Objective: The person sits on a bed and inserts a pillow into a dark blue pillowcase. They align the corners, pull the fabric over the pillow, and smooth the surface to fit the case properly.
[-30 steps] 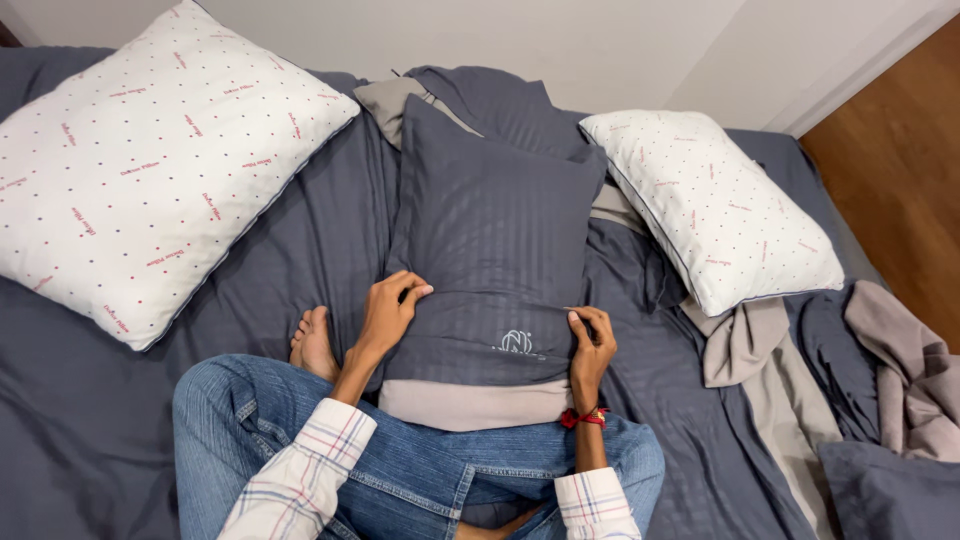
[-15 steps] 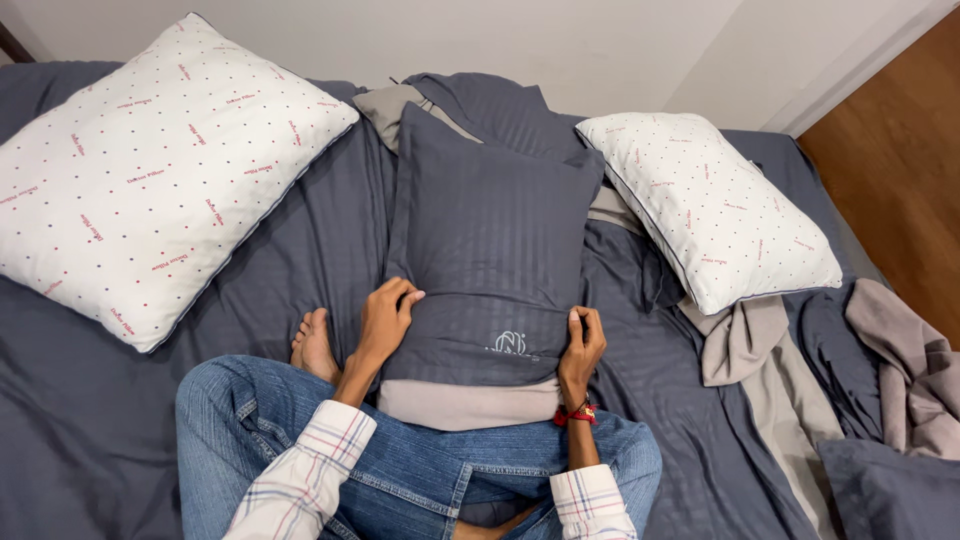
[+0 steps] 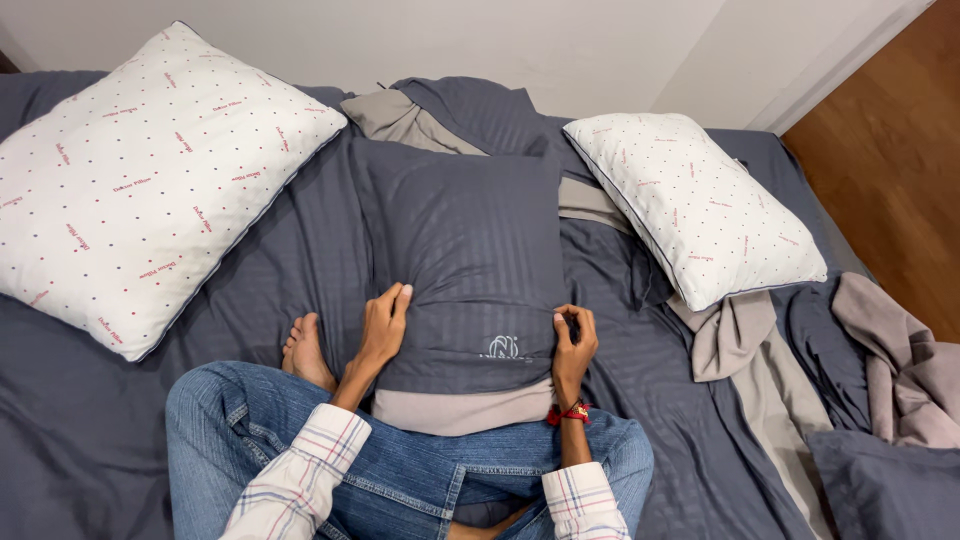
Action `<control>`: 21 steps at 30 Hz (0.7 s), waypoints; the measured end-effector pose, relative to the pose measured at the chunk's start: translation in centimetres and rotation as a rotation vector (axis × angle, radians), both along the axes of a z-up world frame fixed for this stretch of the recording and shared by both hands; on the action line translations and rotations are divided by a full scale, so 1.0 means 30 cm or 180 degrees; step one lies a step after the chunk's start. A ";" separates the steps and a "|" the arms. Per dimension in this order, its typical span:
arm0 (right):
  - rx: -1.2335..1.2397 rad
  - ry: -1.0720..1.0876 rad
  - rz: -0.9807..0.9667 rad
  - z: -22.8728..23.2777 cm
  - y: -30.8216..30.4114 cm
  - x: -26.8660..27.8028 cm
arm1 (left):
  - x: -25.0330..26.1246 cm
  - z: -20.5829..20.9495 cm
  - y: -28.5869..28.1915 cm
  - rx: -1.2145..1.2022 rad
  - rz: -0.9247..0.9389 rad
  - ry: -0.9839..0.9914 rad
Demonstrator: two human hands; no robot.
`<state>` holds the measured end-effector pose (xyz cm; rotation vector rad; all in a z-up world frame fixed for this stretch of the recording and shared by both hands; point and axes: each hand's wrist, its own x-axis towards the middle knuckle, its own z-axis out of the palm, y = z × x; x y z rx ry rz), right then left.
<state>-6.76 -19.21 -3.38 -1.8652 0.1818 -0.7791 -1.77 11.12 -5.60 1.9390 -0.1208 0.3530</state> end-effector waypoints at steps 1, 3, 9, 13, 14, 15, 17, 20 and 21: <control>-0.0075 -0.0025 -0.0016 0.010 0.008 -0.002 | -0.018 0.031 -0.002 0.0044 -0.0006 -0.0101; -0.0018 0.0047 -0.0012 0.019 0.011 -0.001 | -0.055 0.099 -0.008 0.0224 0.0048 -0.0763; 0.0066 0.0353 -0.0141 -0.069 -0.027 0.019 | -0.098 0.163 0.001 0.0440 -0.0390 -0.0617; -0.0042 0.0505 -0.0184 -0.144 -0.054 0.037 | -0.061 0.116 -0.015 0.0883 -0.0271 0.0851; 0.0016 0.0565 -0.0184 -0.150 -0.058 0.039 | -0.066 0.104 -0.010 0.0939 -0.0239 0.0849; 0.0074 0.0625 -0.0183 -0.149 -0.062 0.041 | -0.068 0.096 -0.006 0.0927 -0.0070 0.0357; 0.0048 0.0674 -0.0181 -0.138 -0.075 0.025 | -0.081 0.092 0.004 0.0894 0.0246 -0.0617; 0.0025 0.1060 -0.0025 -0.121 -0.136 0.007 | -0.114 0.119 0.038 0.0738 0.0634 -0.0779; 0.0184 0.1500 0.0127 -0.124 -0.164 -0.003 | -0.126 0.128 0.046 0.0827 0.0774 -0.0538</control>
